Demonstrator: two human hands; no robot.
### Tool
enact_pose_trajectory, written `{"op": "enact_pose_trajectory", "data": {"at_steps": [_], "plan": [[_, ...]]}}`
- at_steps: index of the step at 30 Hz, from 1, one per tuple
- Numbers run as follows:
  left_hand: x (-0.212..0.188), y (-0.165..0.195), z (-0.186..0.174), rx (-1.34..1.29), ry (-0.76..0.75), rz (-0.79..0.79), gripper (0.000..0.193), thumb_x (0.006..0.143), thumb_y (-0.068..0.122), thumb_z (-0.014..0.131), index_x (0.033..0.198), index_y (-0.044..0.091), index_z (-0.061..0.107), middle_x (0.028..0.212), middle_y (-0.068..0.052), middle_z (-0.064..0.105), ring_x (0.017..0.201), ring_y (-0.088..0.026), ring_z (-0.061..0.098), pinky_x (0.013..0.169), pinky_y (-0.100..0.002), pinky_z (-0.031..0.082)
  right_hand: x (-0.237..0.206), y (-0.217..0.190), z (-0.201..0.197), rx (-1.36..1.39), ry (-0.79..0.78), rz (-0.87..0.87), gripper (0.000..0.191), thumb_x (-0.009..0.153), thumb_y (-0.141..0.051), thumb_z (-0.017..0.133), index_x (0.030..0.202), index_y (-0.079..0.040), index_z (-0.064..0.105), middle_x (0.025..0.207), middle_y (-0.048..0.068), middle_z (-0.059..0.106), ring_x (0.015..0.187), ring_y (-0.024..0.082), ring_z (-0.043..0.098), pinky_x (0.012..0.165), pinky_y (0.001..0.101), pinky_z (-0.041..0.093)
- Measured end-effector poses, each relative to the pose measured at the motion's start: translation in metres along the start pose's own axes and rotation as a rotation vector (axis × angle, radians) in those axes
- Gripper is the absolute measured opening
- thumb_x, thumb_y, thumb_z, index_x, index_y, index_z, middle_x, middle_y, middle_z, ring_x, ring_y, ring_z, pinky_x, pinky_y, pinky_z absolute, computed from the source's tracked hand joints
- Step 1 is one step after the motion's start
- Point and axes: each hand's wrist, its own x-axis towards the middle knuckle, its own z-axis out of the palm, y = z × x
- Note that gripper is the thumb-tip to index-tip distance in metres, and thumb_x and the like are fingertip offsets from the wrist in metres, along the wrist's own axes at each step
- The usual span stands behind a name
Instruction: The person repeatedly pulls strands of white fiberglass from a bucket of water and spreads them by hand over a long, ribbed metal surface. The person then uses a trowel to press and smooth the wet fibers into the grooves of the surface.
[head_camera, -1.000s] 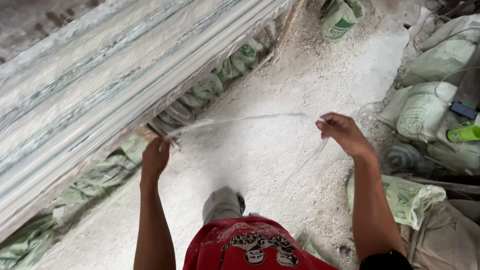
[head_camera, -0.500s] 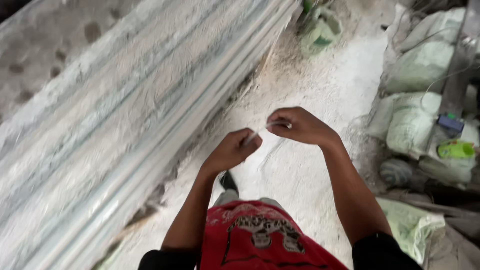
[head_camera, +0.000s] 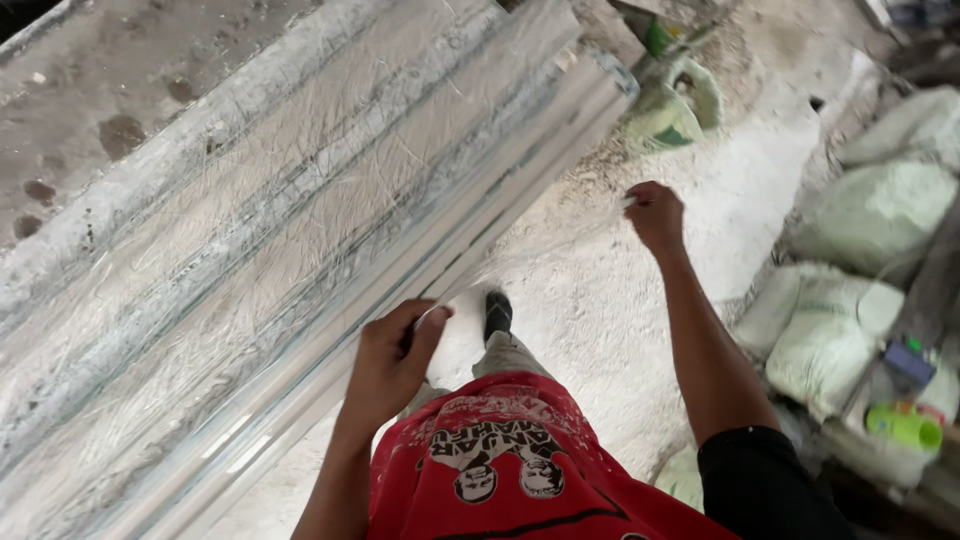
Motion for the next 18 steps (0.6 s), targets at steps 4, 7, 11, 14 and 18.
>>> {"op": "enact_pose_trajectory", "data": {"at_steps": [4, 7, 11, 14, 18], "plan": [[0.020, 0.005, -0.012, 0.065, 0.175, -0.097, 0.027, 0.101, 0.022, 0.060, 0.107, 0.000, 0.074, 0.055, 0.007, 0.052, 0.049, -0.002, 0.038, 0.043, -0.025, 0.030, 0.102, 0.018, -0.009, -0.017, 0.190, -0.159, 0.019, 0.087, 0.004, 0.070, 0.100, -0.007, 0.078, 0.094, 0.010, 0.072, 0.083, 0.018, 0.071, 0.074, 0.0307, 0.056], [0.021, 0.003, -0.019, 0.116, 0.284, -0.206, 0.028, 0.102, 0.023, 0.061, 0.107, 0.000, 0.075, 0.053, 0.005, 0.048, 0.050, -0.002, 0.035, 0.045, -0.025, 0.028, 0.151, 0.023, -0.001, -0.091, 0.289, -0.301, 0.025, 0.086, 0.013, 0.067, 0.098, -0.007, 0.077, 0.097, 0.009, 0.066, 0.087, 0.021, 0.065, 0.079, 0.0332, 0.053], [0.015, -0.009, -0.017, 0.160, 0.390, -0.364, 0.029, 0.101, 0.026, 0.062, 0.106, 0.000, 0.075, 0.052, 0.003, 0.048, 0.047, -0.003, 0.035, 0.044, -0.026, 0.027, 0.179, 0.030, 0.027, 0.045, 0.236, -0.244, 0.024, 0.087, 0.013, 0.068, 0.104, -0.004, 0.074, 0.109, 0.010, 0.060, 0.083, 0.019, 0.059, 0.076, 0.0324, 0.051], [0.012, -0.020, -0.014, 0.217, 0.427, -0.395, 0.030, 0.101, 0.027, 0.062, 0.103, 0.000, 0.076, 0.050, 0.002, 0.048, 0.046, -0.004, 0.034, 0.043, -0.026, 0.026, 0.180, 0.033, 0.055, 0.033, 0.185, -0.373, 0.024, 0.092, 0.013, 0.067, 0.108, -0.002, 0.074, 0.118, 0.012, 0.057, 0.101, 0.021, 0.061, 0.081, 0.0325, 0.055], [0.001, -0.026, -0.020, 0.326, 0.505, -0.404, 0.029, 0.100, 0.026, 0.063, 0.103, 0.001, 0.077, 0.050, 0.002, 0.049, 0.044, -0.004, 0.035, 0.043, -0.026, 0.026, 0.168, 0.037, 0.080, 0.029, 0.149, -0.429, 0.020, 0.097, 0.009, 0.069, 0.113, -0.001, 0.072, 0.126, 0.015, 0.054, 0.112, 0.024, 0.062, 0.096, 0.0339, 0.059]]}}
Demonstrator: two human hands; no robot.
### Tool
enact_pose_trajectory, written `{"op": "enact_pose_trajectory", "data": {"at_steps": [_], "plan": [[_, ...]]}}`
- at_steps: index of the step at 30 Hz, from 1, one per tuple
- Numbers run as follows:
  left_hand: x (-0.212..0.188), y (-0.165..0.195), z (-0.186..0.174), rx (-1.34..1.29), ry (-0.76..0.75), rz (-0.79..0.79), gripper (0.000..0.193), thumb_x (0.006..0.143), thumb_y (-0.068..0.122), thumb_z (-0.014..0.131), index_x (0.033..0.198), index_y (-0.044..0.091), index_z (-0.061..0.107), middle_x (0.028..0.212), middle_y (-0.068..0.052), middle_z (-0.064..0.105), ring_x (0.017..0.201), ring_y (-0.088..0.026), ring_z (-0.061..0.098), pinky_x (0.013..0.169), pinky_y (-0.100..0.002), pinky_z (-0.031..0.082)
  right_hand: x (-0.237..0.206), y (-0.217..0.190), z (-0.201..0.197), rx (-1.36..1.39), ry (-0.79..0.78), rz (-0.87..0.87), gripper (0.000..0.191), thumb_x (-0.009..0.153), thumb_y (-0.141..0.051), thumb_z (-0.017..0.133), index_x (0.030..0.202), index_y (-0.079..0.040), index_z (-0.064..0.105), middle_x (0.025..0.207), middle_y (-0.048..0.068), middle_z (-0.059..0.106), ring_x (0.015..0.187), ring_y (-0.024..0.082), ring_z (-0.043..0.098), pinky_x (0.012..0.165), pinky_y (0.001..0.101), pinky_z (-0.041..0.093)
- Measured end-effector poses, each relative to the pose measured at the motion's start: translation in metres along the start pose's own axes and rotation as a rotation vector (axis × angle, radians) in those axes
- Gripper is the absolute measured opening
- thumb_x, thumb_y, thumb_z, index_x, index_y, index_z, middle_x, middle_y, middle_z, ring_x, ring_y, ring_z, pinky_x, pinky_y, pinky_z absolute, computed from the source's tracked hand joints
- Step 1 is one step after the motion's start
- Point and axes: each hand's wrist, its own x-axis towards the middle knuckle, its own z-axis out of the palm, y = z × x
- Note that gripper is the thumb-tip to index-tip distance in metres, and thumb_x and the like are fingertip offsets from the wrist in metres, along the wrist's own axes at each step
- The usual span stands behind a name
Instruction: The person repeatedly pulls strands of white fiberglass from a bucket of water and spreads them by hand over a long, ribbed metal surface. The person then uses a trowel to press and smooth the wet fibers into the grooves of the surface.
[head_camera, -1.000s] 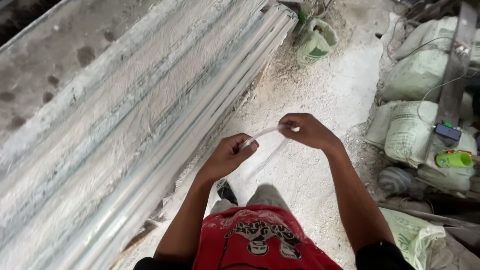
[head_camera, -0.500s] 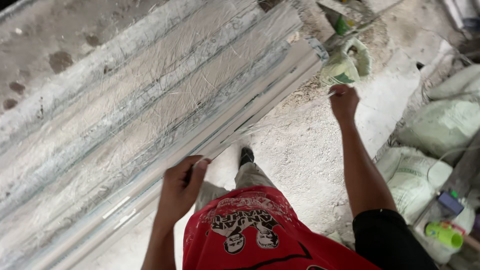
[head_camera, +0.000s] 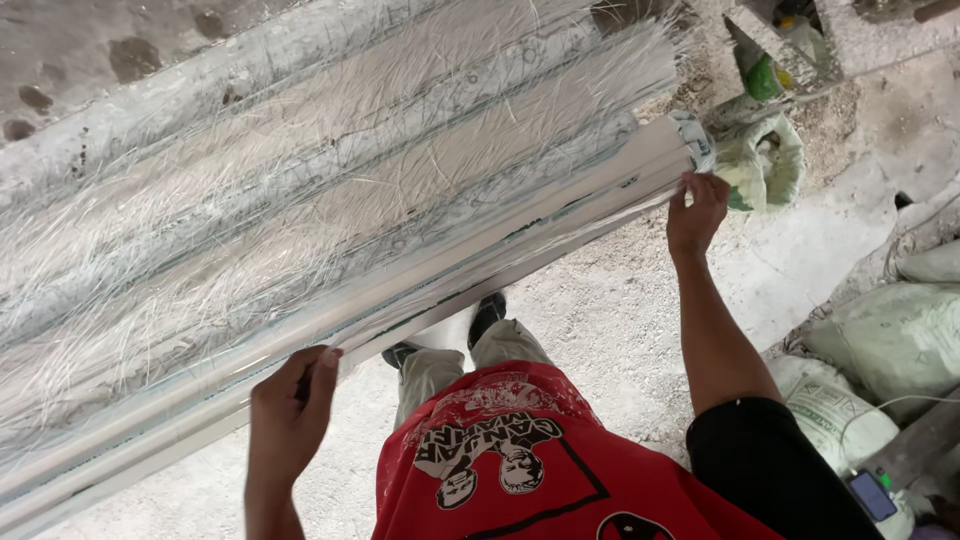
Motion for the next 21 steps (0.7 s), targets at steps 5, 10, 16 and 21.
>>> {"op": "enact_pose_trajectory", "data": {"at_steps": [5, 10, 16, 21], "plan": [[-0.019, -0.018, -0.031, 0.007, 0.169, -0.102, 0.027, 0.101, 0.024, 0.066, 0.109, -0.001, 0.076, 0.054, 0.004, 0.049, 0.049, -0.002, 0.036, 0.045, -0.023, 0.028, -0.007, -0.005, 0.006, -0.073, 0.028, -0.083, 0.017, 0.097, 0.005, 0.071, 0.112, -0.001, 0.073, 0.122, 0.013, 0.060, 0.114, 0.030, 0.062, 0.096, 0.0403, 0.056], [-0.033, -0.039, -0.048, 0.022, 0.310, -0.198, 0.027, 0.105, 0.024, 0.069, 0.115, -0.001, 0.076, 0.059, 0.004, 0.045, 0.055, -0.002, 0.032, 0.051, -0.023, 0.025, -0.013, -0.012, 0.019, -0.031, -0.032, -0.071, 0.015, 0.099, 0.002, 0.070, 0.113, -0.002, 0.074, 0.121, 0.014, 0.061, 0.113, 0.031, 0.062, 0.096, 0.0413, 0.053], [-0.041, -0.056, -0.052, 0.045, 0.424, -0.201, 0.027, 0.107, 0.023, 0.069, 0.116, -0.001, 0.075, 0.063, 0.005, 0.050, 0.058, 0.000, 0.035, 0.053, -0.020, 0.028, -0.030, -0.019, 0.027, -0.123, -0.037, -0.225, 0.015, 0.100, 0.001, 0.071, 0.114, -0.001, 0.075, 0.120, 0.013, 0.063, 0.114, 0.033, 0.060, 0.097, 0.0432, 0.053], [-0.051, -0.066, -0.058, 0.048, 0.470, -0.189, 0.027, 0.109, 0.023, 0.069, 0.117, -0.002, 0.075, 0.064, 0.004, 0.050, 0.058, 0.000, 0.037, 0.054, -0.020, 0.029, -0.037, -0.019, 0.026, -0.038, -0.119, -0.199, 0.015, 0.105, -0.004, 0.068, 0.120, -0.001, 0.073, 0.123, 0.015, 0.063, 0.115, 0.032, 0.062, 0.095, 0.0412, 0.055]]}}
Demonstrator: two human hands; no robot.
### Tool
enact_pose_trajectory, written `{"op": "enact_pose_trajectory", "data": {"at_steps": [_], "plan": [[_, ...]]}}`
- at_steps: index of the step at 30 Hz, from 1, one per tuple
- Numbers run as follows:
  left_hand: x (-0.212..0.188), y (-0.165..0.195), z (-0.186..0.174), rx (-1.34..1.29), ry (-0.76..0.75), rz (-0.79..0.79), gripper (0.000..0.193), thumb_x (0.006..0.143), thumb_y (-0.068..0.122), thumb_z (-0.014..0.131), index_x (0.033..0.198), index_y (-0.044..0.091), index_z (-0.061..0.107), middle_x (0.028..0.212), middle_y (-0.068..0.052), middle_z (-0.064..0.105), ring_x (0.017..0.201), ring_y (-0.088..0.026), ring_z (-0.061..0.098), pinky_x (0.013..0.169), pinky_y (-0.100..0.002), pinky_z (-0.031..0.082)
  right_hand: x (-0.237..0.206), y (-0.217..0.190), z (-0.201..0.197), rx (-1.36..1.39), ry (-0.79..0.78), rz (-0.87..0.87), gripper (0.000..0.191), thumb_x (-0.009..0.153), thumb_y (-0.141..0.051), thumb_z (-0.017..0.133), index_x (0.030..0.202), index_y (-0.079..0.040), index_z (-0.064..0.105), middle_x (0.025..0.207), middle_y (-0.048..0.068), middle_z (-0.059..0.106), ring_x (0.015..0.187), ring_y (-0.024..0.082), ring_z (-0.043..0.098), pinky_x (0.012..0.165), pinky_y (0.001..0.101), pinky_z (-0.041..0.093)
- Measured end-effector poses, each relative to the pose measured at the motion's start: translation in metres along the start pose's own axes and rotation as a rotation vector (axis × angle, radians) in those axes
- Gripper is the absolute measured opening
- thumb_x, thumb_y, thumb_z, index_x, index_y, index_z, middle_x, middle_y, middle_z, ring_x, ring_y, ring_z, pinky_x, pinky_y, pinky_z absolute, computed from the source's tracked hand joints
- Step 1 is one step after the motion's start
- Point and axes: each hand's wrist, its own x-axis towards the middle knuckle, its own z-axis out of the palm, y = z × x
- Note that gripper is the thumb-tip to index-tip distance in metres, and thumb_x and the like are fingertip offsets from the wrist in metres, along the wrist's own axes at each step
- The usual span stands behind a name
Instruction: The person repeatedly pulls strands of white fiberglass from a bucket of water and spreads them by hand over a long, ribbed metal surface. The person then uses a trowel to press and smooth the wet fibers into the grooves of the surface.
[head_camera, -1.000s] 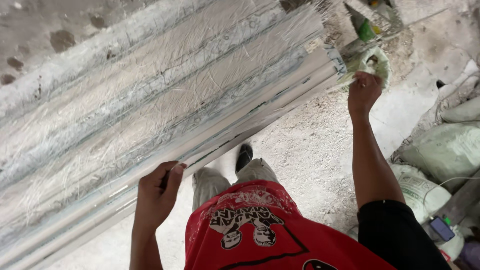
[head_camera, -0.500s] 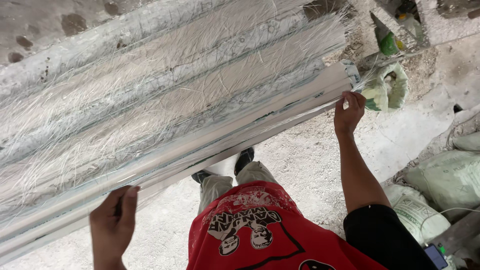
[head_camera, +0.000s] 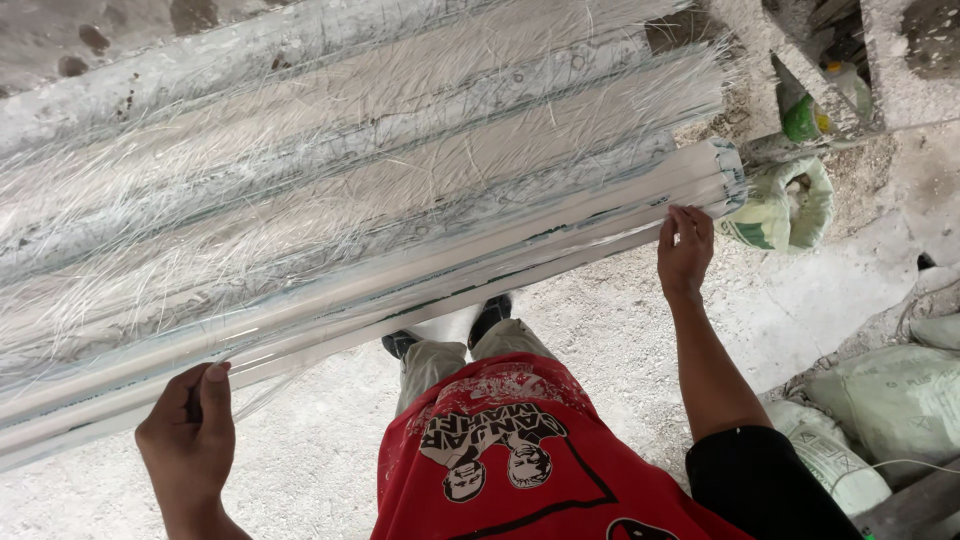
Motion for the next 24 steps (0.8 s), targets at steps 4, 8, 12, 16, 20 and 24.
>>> {"op": "enact_pose_trajectory", "data": {"at_steps": [4, 8, 12, 16, 20, 24], "plan": [[-0.001, -0.006, -0.005, 0.020, 0.034, -0.013, 0.028, 0.110, 0.024, 0.069, 0.117, -0.002, 0.074, 0.064, 0.004, 0.051, 0.060, 0.000, 0.038, 0.055, -0.020, 0.029, -0.005, -0.003, 0.000, 0.012, -0.076, -0.027, 0.018, 0.107, -0.007, 0.068, 0.123, -0.001, 0.073, 0.125, 0.015, 0.064, 0.119, 0.032, 0.062, 0.099, 0.0422, 0.053], [-0.001, -0.010, -0.007, 0.047, 0.050, -0.034, 0.028, 0.110, 0.025, 0.068, 0.117, -0.002, 0.074, 0.064, 0.004, 0.053, 0.058, -0.001, 0.039, 0.054, -0.021, 0.030, -0.009, -0.005, -0.001, -0.069, -0.089, -0.140, 0.017, 0.106, -0.007, 0.069, 0.122, -0.001, 0.073, 0.126, 0.012, 0.066, 0.124, 0.032, 0.061, 0.107, 0.0456, 0.049], [0.001, -0.018, -0.006, 0.054, 0.051, -0.059, 0.028, 0.110, 0.025, 0.069, 0.118, -0.001, 0.075, 0.064, 0.003, 0.051, 0.058, -0.002, 0.038, 0.054, -0.022, 0.030, -0.009, -0.005, 0.000, -0.033, -0.130, -0.175, 0.018, 0.106, -0.006, 0.069, 0.123, -0.001, 0.071, 0.127, 0.012, 0.066, 0.126, 0.032, 0.061, 0.110, 0.0460, 0.048], [0.004, -0.033, -0.001, 0.046, 0.039, -0.062, 0.027, 0.110, 0.024, 0.068, 0.118, -0.001, 0.075, 0.064, 0.003, 0.052, 0.058, -0.002, 0.038, 0.054, -0.023, 0.029, -0.007, -0.004, 0.000, -0.011, -0.142, -0.164, 0.018, 0.105, -0.007, 0.071, 0.122, 0.000, 0.070, 0.128, 0.013, 0.066, 0.126, 0.032, 0.060, 0.109, 0.0459, 0.048], [0.009, -0.053, 0.007, 0.036, -0.005, -0.103, 0.029, 0.108, 0.026, 0.067, 0.119, 0.000, 0.075, 0.067, 0.002, 0.055, 0.061, -0.003, 0.041, 0.055, -0.023, 0.033, -0.007, -0.005, 0.000, -0.003, -0.146, -0.203, 0.014, 0.105, -0.008, 0.072, 0.117, -0.003, 0.070, 0.127, 0.013, 0.064, 0.128, 0.032, 0.059, 0.109, 0.0459, 0.048], [0.017, -0.079, 0.021, 0.023, -0.072, -0.167, 0.030, 0.106, 0.027, 0.066, 0.120, 0.002, 0.075, 0.068, 0.000, 0.057, 0.062, -0.005, 0.044, 0.056, -0.024, 0.036, -0.006, -0.007, 0.000, -0.081, -0.178, -0.239, 0.012, 0.103, -0.010, 0.071, 0.115, -0.006, 0.072, 0.126, 0.011, 0.063, 0.129, 0.031, 0.059, 0.110, 0.0472, 0.044]]}}
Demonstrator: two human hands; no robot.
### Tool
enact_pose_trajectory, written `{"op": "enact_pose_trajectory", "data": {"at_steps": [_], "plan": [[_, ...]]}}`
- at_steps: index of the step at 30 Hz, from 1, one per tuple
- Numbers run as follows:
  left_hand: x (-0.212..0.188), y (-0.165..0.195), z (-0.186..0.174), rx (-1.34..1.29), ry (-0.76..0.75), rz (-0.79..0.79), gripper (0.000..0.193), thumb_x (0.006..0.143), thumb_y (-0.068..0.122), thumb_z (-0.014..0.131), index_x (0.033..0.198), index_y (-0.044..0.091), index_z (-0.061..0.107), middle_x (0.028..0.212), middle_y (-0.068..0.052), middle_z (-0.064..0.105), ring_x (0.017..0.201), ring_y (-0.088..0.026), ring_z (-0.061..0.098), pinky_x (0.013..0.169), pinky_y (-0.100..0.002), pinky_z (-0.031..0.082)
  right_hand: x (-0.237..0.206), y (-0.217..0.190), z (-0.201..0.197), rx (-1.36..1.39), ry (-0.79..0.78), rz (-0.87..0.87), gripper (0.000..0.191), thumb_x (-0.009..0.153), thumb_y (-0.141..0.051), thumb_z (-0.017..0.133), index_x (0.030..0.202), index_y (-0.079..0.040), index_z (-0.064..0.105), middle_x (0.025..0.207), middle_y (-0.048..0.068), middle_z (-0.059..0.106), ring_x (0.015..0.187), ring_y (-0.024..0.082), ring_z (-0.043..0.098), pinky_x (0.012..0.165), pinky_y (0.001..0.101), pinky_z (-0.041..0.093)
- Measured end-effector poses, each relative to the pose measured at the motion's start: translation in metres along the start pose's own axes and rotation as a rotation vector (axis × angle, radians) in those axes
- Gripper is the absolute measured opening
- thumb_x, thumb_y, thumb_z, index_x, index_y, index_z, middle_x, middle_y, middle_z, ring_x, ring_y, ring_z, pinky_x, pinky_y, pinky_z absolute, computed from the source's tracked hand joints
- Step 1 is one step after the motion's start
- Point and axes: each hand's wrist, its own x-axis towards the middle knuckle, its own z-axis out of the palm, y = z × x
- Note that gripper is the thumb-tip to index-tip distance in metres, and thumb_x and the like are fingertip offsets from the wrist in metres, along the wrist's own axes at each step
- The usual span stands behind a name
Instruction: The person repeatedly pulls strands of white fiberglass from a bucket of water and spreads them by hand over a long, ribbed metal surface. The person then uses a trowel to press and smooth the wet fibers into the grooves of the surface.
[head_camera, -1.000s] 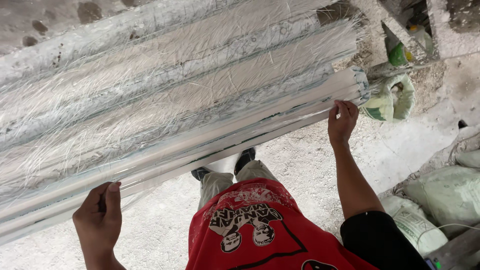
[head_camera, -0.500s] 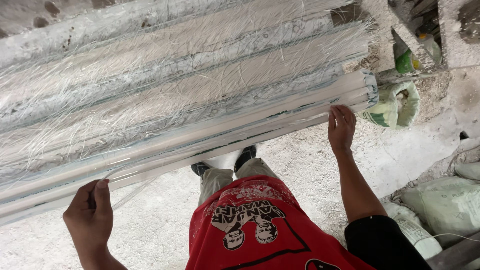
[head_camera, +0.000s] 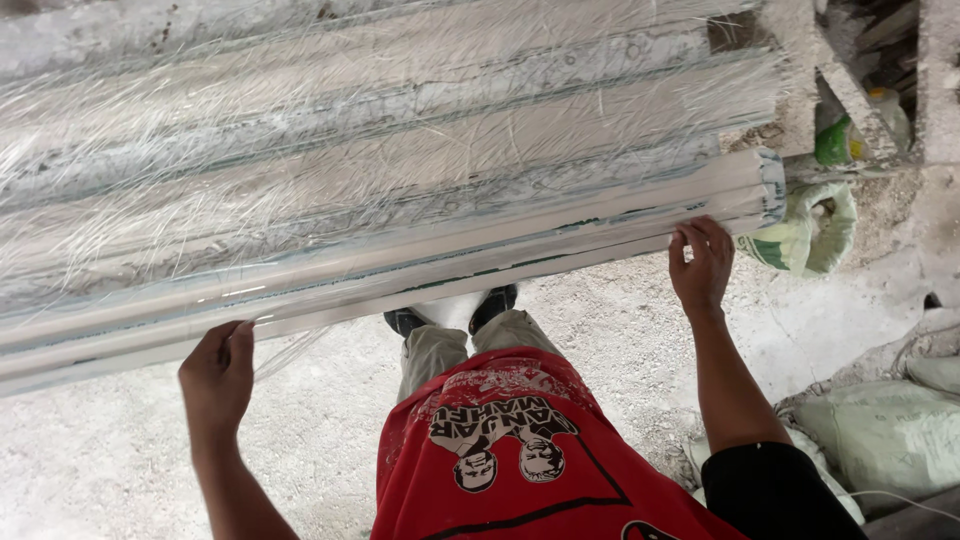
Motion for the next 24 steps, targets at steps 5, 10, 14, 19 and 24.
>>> {"op": "enact_pose_trajectory", "data": {"at_steps": [5, 10, 14, 19, 24], "plan": [[0.021, -0.038, 0.020, -0.012, -0.035, 0.012, 0.028, 0.103, 0.024, 0.066, 0.116, 0.001, 0.075, 0.074, -0.003, 0.066, 0.064, -0.006, 0.051, 0.059, -0.026, 0.042, 0.005, -0.003, 0.006, -0.054, -0.020, 0.021, 0.011, 0.105, -0.013, 0.069, 0.114, -0.008, 0.071, 0.128, 0.009, 0.063, 0.128, 0.030, 0.057, 0.112, 0.0481, 0.041], [0.039, -0.070, 0.039, 0.078, -0.021, 0.211, 0.023, 0.102, 0.018, 0.065, 0.114, 0.002, 0.075, 0.085, -0.012, 0.072, 0.068, -0.016, 0.064, 0.066, -0.032, 0.051, 0.009, -0.006, 0.011, -0.113, -0.048, 0.049, 0.011, 0.105, -0.017, 0.071, 0.108, -0.008, 0.066, 0.123, 0.012, 0.061, 0.125, 0.034, 0.054, 0.109, 0.0522, 0.039], [0.045, -0.082, 0.038, 0.126, 0.010, 0.223, 0.021, 0.101, 0.014, 0.063, 0.114, 0.003, 0.074, 0.094, -0.016, 0.074, 0.076, -0.023, 0.070, 0.071, -0.037, 0.055, 0.010, -0.006, 0.013, -0.120, -0.099, 0.061, 0.013, 0.106, -0.018, 0.070, 0.105, -0.007, 0.064, 0.117, 0.013, 0.060, 0.123, 0.035, 0.054, 0.110, 0.0522, 0.040], [0.050, -0.098, -0.017, 0.180, 0.054, 0.334, 0.021, 0.103, 0.016, 0.058, 0.108, 0.003, 0.073, 0.102, -0.015, 0.074, 0.082, -0.024, 0.072, 0.069, -0.037, 0.059, 0.014, -0.009, 0.012, -0.148, -0.125, 0.039, 0.015, 0.107, -0.020, 0.067, 0.104, -0.006, 0.063, 0.118, 0.014, 0.059, 0.124, 0.035, 0.054, 0.111, 0.0521, 0.040], [0.066, -0.118, -0.084, 0.778, 0.205, 0.298, 0.056, 0.119, 0.035, 0.054, 0.067, 0.014, 0.057, 0.060, -0.002, 0.061, 0.049, -0.016, 0.055, 0.047, -0.032, 0.042, 0.017, -0.015, 0.012, -0.165, -0.135, 0.022, 0.012, 0.108, -0.016, 0.064, 0.104, -0.005, 0.062, 0.118, 0.014, 0.059, 0.123, 0.033, 0.053, 0.111, 0.0508, 0.040]]}}
